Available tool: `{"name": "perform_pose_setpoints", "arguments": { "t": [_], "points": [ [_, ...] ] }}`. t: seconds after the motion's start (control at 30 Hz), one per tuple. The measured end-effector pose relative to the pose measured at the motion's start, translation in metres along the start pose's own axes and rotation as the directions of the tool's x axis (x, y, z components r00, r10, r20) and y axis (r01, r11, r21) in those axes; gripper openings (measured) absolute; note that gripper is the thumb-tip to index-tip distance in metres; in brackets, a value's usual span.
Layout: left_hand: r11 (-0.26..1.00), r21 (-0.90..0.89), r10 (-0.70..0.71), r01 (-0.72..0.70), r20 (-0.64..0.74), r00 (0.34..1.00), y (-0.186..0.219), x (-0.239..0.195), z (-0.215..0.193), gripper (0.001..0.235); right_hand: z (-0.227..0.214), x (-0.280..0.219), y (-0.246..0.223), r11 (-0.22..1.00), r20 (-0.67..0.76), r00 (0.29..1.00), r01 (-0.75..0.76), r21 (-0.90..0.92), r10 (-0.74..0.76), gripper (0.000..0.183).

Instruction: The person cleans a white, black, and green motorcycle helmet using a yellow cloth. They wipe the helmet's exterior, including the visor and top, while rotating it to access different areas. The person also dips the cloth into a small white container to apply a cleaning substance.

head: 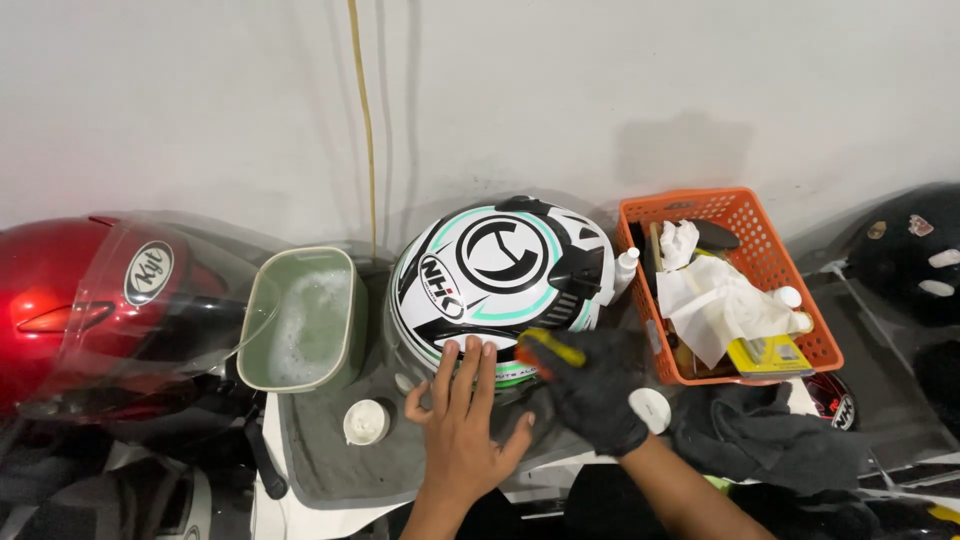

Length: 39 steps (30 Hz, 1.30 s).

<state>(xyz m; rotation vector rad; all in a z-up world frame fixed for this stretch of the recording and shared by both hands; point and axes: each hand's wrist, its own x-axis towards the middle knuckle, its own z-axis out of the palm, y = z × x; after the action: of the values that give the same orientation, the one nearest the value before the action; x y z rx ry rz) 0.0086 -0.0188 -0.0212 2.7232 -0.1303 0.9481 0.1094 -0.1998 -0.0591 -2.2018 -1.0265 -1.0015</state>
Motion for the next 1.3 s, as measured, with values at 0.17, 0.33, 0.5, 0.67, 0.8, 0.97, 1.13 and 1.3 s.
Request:
{"name": "perform_pose_setpoints", "arguments": {
  "t": [0.17,0.33,0.5,0.67,0.8,0.97,1.13,1.3],
  "points": [
    [1.000,0.018,-0.003,0.003,0.012,1.000,0.003,0.001,-0.001,0.086,-0.001,0.001,0.012,0.942,-0.136,0.933,-0.324,0.094,0.334,0.046],
    [1.000,0.006,-0.009,0.009,0.016,1.000,0.005,-0.001,-0.001,0.084,0.016,-0.040,-0.006,0.896,-0.166,0.892,-0.380,0.232,0.421,0.045],
    [1.000,0.000,0.000,0.000,0.031,1.000,0.003,0.001,-0.002,0.087,0.008,-0.010,0.007,0.918,-0.188,0.908,-0.336,0.209,0.375,0.047],
    [1.000,-0.003,-0.008,0.008,0.000,1.000,0.006,0.001,-0.001,0.087,-0.018,0.060,0.009,0.988,-0.039,0.988,-0.148,0.041,0.149,0.051],
    [1.000,0.004,-0.001,0.001,-0.001,1.000,0.004,0.001,0.000,0.084,-0.030,0.093,0.014,0.974,0.044,0.974,-0.222,0.042,0.221,0.052],
    [1.000,-0.004,-0.011,0.011,0.019,1.000,0.002,-0.001,0.002,0.085,-0.023,0.068,-0.018,0.999,0.137,0.990,0.025,-0.030,-0.021,0.047],
    [1.000,0.013,0.010,-0.011,0.035,0.999,-0.002,0.002,-0.002,0.087,-0.015,0.044,0.001,0.999,0.073,0.997,0.025,-0.048,-0.022,0.049],
    [1.000,0.005,-0.006,0.006,0.052,0.999,0.001,0.002,-0.005,0.085,-0.034,0.093,-0.004,0.994,0.072,0.992,-0.105,0.032,0.103,0.055]
  ]
}}
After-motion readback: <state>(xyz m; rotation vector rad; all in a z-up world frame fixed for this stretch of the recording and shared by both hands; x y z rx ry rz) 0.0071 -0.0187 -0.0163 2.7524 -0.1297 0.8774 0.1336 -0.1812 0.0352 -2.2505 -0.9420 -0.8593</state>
